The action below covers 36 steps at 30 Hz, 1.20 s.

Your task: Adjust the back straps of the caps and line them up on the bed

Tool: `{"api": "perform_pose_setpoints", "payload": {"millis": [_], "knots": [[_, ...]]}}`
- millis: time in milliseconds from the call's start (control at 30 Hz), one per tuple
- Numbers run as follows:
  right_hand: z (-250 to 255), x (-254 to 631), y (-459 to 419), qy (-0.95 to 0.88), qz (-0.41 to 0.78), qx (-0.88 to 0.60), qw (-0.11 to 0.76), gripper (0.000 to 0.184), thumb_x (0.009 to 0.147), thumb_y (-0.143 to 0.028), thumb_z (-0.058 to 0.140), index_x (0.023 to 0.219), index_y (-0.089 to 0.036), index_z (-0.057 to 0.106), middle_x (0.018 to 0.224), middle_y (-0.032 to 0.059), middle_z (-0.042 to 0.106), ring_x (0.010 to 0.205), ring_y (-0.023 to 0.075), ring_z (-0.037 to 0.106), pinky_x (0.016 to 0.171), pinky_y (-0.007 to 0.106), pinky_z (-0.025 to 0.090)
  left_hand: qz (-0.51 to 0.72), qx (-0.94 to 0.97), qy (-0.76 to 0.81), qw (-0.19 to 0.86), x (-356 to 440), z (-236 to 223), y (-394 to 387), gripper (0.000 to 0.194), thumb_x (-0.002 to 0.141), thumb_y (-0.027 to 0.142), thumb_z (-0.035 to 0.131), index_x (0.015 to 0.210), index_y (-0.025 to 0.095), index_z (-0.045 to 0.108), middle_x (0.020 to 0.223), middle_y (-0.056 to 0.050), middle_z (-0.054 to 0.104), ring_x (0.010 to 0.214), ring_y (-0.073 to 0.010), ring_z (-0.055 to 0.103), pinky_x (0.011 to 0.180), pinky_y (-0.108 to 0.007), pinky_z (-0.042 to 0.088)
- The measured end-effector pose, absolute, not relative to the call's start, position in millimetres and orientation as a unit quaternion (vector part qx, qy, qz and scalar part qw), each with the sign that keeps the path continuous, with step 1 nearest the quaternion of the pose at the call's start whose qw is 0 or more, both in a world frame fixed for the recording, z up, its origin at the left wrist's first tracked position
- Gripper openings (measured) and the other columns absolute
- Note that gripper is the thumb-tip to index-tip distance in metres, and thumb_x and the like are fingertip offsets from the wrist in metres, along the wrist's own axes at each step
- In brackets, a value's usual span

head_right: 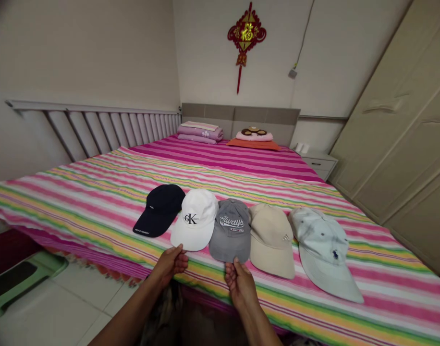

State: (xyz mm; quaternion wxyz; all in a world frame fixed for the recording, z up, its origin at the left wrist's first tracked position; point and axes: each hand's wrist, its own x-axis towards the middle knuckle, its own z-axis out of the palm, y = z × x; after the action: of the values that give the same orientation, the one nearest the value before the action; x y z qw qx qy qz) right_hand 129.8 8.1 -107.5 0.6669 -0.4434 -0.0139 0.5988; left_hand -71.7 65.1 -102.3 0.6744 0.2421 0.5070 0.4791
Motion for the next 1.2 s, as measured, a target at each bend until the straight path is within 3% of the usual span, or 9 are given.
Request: {"api": "perform_pose_setpoints", "payload": {"millis": [133, 267, 400, 700, 1200], "knots": [[-108.9, 132.0, 4.7, -0.016, 0.599, -0.443, 0.666, 0.017, 0.071, -0.017, 0.067, 0.068, -0.015, 0.05, 0.051, 0.0008, 0.062, 0.039, 0.0077, 0.055, 0.037, 0.015, 0.046, 0.535, 0.212, 0.531, 0.622, -97.0, -102.2, 72.8, 0.018, 0.072, 0.028, 0.061, 0.064, 0.013, 0.054, 0.039, 0.0, 0.052, 0.029, -0.009, 0.046, 0.029, -0.016, 0.031], [-108.9, 131.4, 2.8, -0.017, 0.596, -0.442, 0.67, 0.019, 0.068, -0.018, 0.069, 0.069, -0.014, 0.05, 0.052, 0.0008, 0.063, 0.039, 0.0074, 0.055, 0.037, 0.015, 0.047, 0.611, 0.134, 0.531, 0.572, -119.6, -94.8, 91.2, 0.015, 0.082, 0.021, 0.049, 0.07, 0.013, 0.049, 0.047, 0.001, 0.057, 0.037, -0.0069, 0.053, 0.038, -0.015, 0.043], [-108.8, 130.5, 3.5, -0.015, 0.595, -0.443, 0.67, 0.014, 0.076, -0.017, 0.062, 0.069, -0.014, 0.05, 0.05, 0.0007, 0.062, 0.039, 0.0065, 0.054, 0.037, 0.014, 0.046, 0.635, 0.116, 0.519, 0.561, -128.4, -88.0, 108.2, 0.019, 0.085, 0.019, 0.044, 0.068, 0.013, 0.047, 0.048, 0.0, 0.058, 0.038, -0.0056, 0.053, 0.04, -0.014, 0.045], [-109.1, 130.7, 5.2, -0.017, 0.593, -0.445, 0.671, 0.013, 0.077, -0.017, 0.06, 0.071, -0.015, 0.048, 0.05, 0.0003, 0.062, 0.038, 0.0064, 0.053, 0.036, 0.015, 0.045, 0.633, 0.148, 0.532, 0.542, -126.8, -98.4, 113.9, 0.021, 0.085, 0.014, 0.042, 0.064, 0.014, 0.043, 0.044, 0.001, 0.055, 0.036, -0.0073, 0.052, 0.036, -0.015, 0.042], [-111.0, 130.7, 3.9, -0.036, 0.593, -0.44, 0.673, 0.032, 0.06, -0.027, 0.075, 0.069, -0.016, 0.047, 0.049, -0.0016, 0.061, 0.038, 0.0066, 0.052, 0.035, 0.014, 0.044, 0.634, 0.179, 0.539, 0.525, -118.1, -101.0, 107.7, 0.021, 0.081, 0.015, 0.047, 0.06, 0.013, 0.044, 0.042, -0.001, 0.055, 0.034, -0.0082, 0.05, 0.035, -0.016, 0.039]]}}
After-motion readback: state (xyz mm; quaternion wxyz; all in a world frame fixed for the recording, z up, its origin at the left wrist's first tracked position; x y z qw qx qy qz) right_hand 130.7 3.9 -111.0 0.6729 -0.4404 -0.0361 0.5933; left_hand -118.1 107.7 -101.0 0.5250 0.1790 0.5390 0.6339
